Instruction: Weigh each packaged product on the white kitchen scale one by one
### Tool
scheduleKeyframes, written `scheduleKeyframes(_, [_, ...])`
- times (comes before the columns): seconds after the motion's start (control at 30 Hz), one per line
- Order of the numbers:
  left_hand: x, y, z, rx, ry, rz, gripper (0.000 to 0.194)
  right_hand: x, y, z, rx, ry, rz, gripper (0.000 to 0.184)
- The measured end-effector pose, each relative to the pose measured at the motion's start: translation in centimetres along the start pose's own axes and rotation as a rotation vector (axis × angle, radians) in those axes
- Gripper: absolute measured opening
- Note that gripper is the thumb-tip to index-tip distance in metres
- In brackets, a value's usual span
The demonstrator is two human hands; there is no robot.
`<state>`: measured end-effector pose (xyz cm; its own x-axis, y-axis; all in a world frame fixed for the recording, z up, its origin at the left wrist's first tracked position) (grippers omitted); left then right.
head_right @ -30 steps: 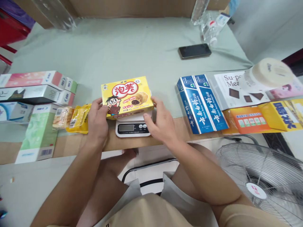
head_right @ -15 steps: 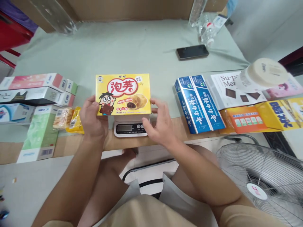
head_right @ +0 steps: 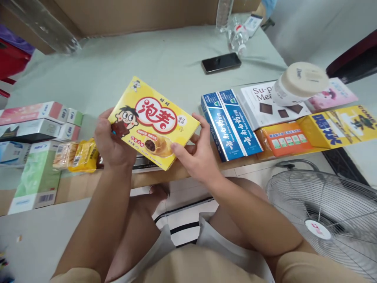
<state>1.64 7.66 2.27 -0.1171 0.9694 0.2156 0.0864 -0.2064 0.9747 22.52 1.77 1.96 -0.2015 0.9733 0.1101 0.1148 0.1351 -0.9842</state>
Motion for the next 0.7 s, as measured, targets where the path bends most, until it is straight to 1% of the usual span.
scheduleKeyframes(0.1, [-0.5, 0.1, 1.5, -0.029, 0.022, 0.020, 0.058, -0.4, -0.9, -1.5, 0.012, 0.097, -0.011, 0.064])
scheduleKeyframes(0.17, [-1.4, 0.3, 3.5, -0.058, -0.033, 0.052, 0.060, -0.5, -1.3, -2.7, 0.012, 0.161, -0.032, 0.062])
scheduleKeyframes(0.2, [-1.9, 0.4, 4.8, -0.075, -0.093, 0.067, 0.063, -0.5, -1.4, -3.4, 0.006, 0.202, -0.045, 0.062])
scheduleKeyframes(0.33, [-4.3, 1.0, 10.7, -0.165, -0.451, 0.055, 0.081, -0.8, -0.7, -5.8, -0.031, 0.348, -0.057, 0.062])
scheduleKeyframes(0.4, [-5.1, 1.2, 12.9, -0.203, -0.562, 0.030, 0.085, -1.2, -0.1, -7.0, -0.071, 0.384, -0.034, 0.062])
scheduleKeyframes(0.43, [-5.2, 1.3, 13.6, -0.207, -0.588, 0.016, 0.084, -1.5, 0.1, -7.5, -0.098, 0.390, -0.026, 0.062])
scheduleKeyframes(0.5, [-5.2, 1.3, 14.7, -0.175, -0.596, -0.010, 0.080, -2.0, 0.2, -8.6, -0.187, 0.373, -0.024, 0.062])
scheduleKeyframes(0.6, [-4.9, 1.0, 15.5, -0.120, -0.558, -0.021, 0.075, -2.9, -0.4, -9.8, -0.431, 0.348, -0.021, 0.063])
scheduleKeyframes(0.7, [-4.7, 0.4, 16.3, -0.126, -0.549, -0.031, 0.078, -3.7, -1.2, -10.4, -0.652, 0.383, -0.004, 0.070])
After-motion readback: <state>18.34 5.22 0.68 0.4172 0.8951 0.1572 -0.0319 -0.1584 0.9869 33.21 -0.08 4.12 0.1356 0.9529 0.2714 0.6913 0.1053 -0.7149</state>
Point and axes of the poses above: each hand's wrist, its own x-axis towards the middle knuckle, its own z-axis out of the palm, y = z × x, the point moved 4 cm from there along x, towards the middle knuckle, and after that the axes turned 13 degrees about -y, right-handed, at the moved point
